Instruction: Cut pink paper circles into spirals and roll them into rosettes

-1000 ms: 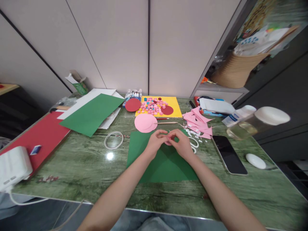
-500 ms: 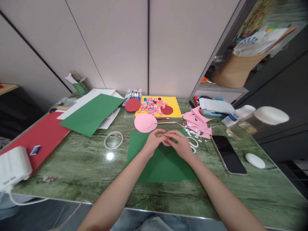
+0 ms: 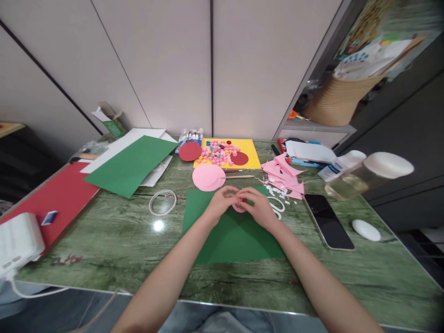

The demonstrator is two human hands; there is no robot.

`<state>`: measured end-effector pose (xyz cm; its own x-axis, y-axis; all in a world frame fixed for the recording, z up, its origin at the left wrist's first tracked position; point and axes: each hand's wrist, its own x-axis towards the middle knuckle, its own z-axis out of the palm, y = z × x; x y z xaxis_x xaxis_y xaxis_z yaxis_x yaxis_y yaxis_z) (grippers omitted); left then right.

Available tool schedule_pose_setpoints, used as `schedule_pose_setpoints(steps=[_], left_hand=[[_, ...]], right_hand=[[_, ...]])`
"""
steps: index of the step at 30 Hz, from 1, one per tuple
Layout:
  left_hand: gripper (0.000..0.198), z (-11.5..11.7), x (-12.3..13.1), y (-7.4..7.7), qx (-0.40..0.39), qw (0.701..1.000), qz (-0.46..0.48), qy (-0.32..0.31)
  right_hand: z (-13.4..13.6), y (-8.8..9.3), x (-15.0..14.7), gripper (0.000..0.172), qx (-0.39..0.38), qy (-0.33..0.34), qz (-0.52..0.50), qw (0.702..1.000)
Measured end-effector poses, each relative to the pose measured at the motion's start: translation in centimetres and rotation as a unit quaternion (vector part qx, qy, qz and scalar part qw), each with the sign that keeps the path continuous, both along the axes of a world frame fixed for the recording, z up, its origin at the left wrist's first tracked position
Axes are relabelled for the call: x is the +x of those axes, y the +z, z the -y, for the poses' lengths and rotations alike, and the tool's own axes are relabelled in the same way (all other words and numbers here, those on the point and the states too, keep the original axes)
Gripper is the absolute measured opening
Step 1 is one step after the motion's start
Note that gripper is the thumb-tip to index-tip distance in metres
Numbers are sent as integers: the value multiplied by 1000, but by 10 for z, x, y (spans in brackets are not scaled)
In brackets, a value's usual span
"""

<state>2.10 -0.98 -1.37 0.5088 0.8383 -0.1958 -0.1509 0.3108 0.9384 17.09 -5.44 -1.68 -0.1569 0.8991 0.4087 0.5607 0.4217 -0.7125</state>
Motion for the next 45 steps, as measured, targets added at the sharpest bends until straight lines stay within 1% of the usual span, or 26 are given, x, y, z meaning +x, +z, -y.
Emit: schedule_pose_setpoints(steps=[3, 6, 13, 17, 23, 27, 31, 34, 37, 41, 45], left_hand=[[32, -1, 0, 0, -3, 1000, 2, -4], [32, 0, 0, 1, -16, 1000, 15, -4], [32, 10, 5, 7, -69, 996, 58, 15], [33, 11, 7, 7, -71, 995, 62, 24], [35, 3, 1, 6, -61, 996, 60, 34], [34, -2, -3, 5, -43, 998, 48, 9], [35, -3, -4, 7, -24, 999, 12, -19], [33, -1, -3, 9, -17, 1000, 16, -19], [33, 2, -1, 10, -18, 999, 39, 2], [36, 5, 1, 8, -54, 996, 64, 20], [40, 7, 3, 7, -94, 991, 84, 36]], right_hand=[[0, 1, 0, 14, 5, 0, -1, 1000], [2, 3, -1, 13, 16, -18, -8, 1000], [3, 5, -4, 4, 30, -60, -23, 997], [3, 5, -5, 1, 25, -69, -31, 997], [4, 8, -5, 10, 9, -50, -38, 998], [3, 6, -5, 17, 5, -26, -24, 999], [2, 3, -4, 18, 13, -2, -7, 1000], [3, 3, -4, 16, 21, -19, -9, 1000], [4, 5, -3, 12, 27, -51, -19, 998], [4, 5, -3, 7, 38, -85, -25, 995], [4, 7, -4, 7, 47, -95, -25, 994]])
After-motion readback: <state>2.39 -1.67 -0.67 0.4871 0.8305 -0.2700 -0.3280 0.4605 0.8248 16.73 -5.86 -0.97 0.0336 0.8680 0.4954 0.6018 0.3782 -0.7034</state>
